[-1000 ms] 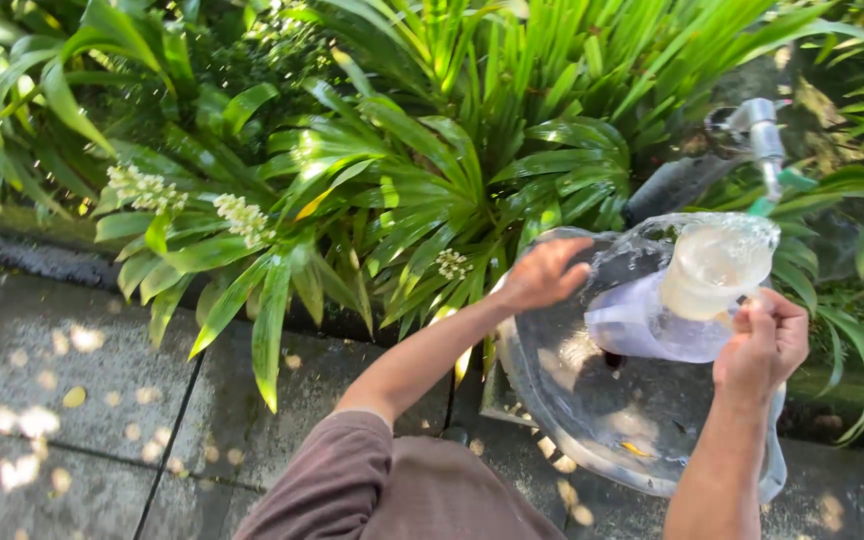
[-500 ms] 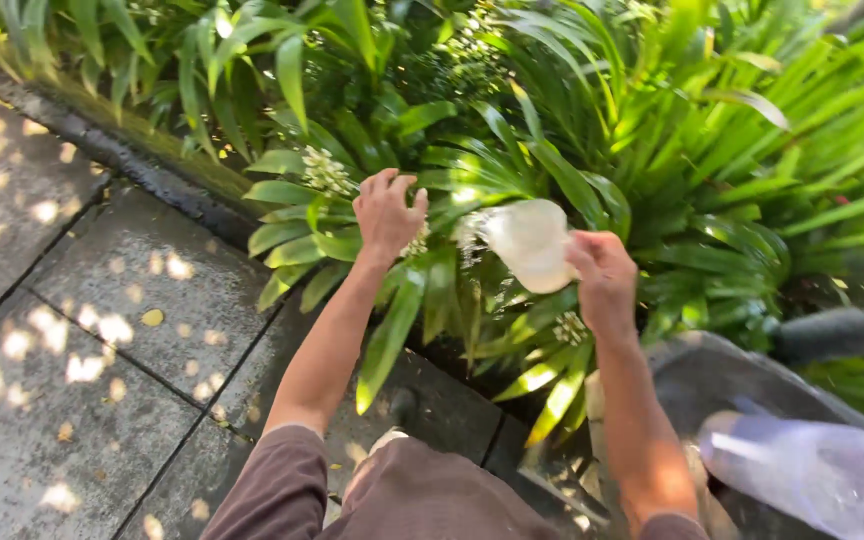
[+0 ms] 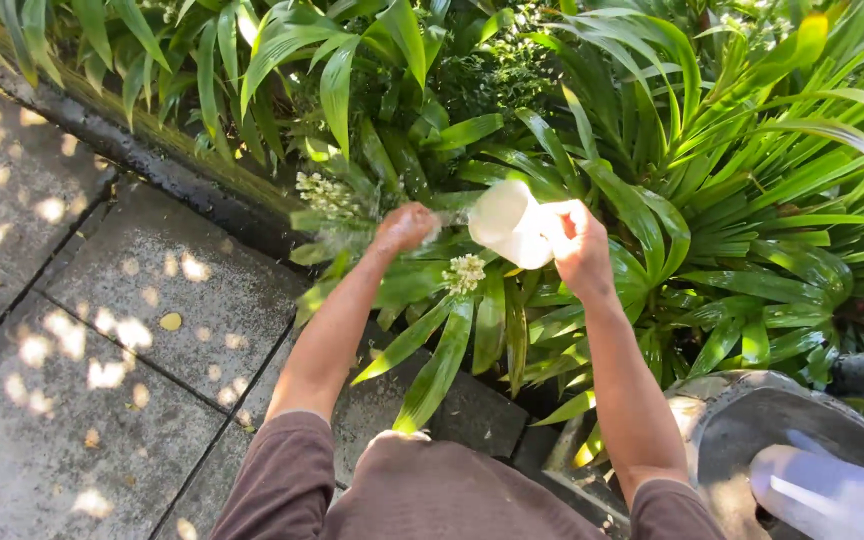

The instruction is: Filling containers with water and watering plants in a garden.

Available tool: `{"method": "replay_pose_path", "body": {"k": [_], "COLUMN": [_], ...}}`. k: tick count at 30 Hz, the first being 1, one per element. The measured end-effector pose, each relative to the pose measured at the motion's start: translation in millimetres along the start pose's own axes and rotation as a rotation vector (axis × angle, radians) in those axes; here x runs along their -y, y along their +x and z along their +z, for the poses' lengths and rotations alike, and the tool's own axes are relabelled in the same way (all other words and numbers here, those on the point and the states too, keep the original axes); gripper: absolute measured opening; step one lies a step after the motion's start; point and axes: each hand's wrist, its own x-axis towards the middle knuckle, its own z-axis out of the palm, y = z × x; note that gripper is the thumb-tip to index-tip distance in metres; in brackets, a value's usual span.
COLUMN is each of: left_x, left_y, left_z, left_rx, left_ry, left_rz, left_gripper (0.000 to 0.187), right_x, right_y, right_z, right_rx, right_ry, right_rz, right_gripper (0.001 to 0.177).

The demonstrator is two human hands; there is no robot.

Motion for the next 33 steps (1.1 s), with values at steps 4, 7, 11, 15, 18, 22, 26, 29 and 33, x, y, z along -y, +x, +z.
{"method": "replay_pose_path", "body": {"k": [4, 7, 11, 15, 18, 22, 26, 29, 33], "left_x": [-49, -74, -103, -170, -251, -263, -246, -247, -268], "left_y": [1, 40, 118, 144, 79, 57, 50, 24, -10], "left_z": [5, 27, 65, 90, 69, 93, 136, 125, 133], "left_rx": [0.033, 0.064, -0.023, 0.031, 0.215, 0.443, 0.588, 0.591, 0.666], "left_ry": [0.034, 0.035, 0.065, -0.214, -0.295, -0.068, 0.424, 0.656, 0.624], "left_rz": [0.054, 0.116, 0.236, 0.300, 0.355, 0.507, 0.585, 0.494, 0.175], "left_gripper": [0.040, 0.038, 0.031, 0.027, 0.035, 0.039, 0.040, 0.040, 0.034], "right_x": [-5, 11, -4, 6, -6, -10, -16, -16, -17], "right_y": [12, 29, 53, 37, 5, -53, -106, -112, -98], "right_z": [-4, 8, 0, -33, -78, -117, -148, -153, -152], "right_rx": [0.065, 0.039, -0.168, -0.504, -0.566, -0.697, -0.552, -0.415, -0.216], "right_ry": [-0.025, -0.229, -0.479, -0.534, -0.385, -0.299, -0.534, -0.646, -0.411], "right_rz": [0.109, 0.160, -0.018, -0.132, -0.165, 0.047, 0.025, 0.012, 0.007], "right_gripper": [0.019, 0.014, 0.018, 0.014, 0.019, 0.014, 0.018, 0.023, 0.016]}}
